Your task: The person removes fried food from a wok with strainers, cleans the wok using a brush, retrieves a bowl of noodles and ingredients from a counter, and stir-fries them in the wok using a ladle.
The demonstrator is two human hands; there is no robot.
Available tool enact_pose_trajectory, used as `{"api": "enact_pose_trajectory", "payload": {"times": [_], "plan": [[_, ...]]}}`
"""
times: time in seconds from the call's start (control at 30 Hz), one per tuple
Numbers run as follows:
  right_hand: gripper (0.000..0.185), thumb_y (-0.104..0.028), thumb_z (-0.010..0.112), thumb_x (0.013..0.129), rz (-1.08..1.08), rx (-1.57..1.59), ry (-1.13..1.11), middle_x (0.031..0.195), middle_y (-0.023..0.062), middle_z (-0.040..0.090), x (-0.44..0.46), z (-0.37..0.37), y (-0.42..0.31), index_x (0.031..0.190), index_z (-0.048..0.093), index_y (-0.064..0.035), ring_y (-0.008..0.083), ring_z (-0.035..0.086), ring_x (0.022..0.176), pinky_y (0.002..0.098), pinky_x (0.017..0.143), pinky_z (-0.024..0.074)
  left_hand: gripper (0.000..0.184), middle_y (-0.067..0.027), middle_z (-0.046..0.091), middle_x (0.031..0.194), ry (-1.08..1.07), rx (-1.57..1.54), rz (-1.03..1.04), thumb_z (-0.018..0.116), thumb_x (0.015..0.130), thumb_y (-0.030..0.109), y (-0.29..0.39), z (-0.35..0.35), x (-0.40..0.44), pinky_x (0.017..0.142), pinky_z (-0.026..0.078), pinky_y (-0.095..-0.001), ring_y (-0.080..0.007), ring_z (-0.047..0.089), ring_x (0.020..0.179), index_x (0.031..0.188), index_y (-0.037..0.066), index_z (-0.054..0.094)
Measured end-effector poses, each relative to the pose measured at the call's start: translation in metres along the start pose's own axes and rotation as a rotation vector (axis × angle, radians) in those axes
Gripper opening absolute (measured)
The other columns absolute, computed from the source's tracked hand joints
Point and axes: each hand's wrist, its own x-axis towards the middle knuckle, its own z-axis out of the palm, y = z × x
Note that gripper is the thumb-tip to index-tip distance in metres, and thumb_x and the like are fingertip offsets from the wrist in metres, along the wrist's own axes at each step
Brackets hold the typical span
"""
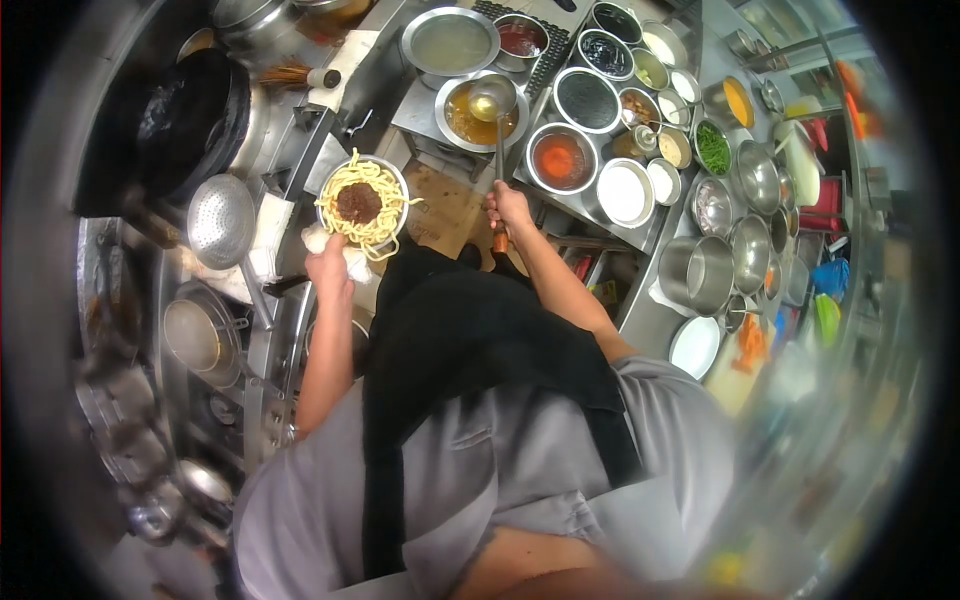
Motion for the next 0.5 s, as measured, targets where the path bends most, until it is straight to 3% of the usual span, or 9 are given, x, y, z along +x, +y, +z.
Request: {"api": "enact_pose_trajectory", "payload": {"times": [0.5], "plan": [[0.031, -0.031, 0.044, 0.099, 0.09, 0.311, -0.213, 0.058, -0.0012, 0.038, 0.001, -0.014, -0.004, 0.091, 0.047, -0.001, 0.0099, 0.033, 0.038, 0.0292, 0.036, 0.0313, 0.032, -0.0124, 0.067, 0.096, 0.001, -0.014, 0.004, 0.068, 0.075, 0.002, 0.005, -0.007, 0.006, 0.071, 0.052, -0.032, -0.0202, 0.065, 0.08, 0.104, -0.011, 0.063]]}}
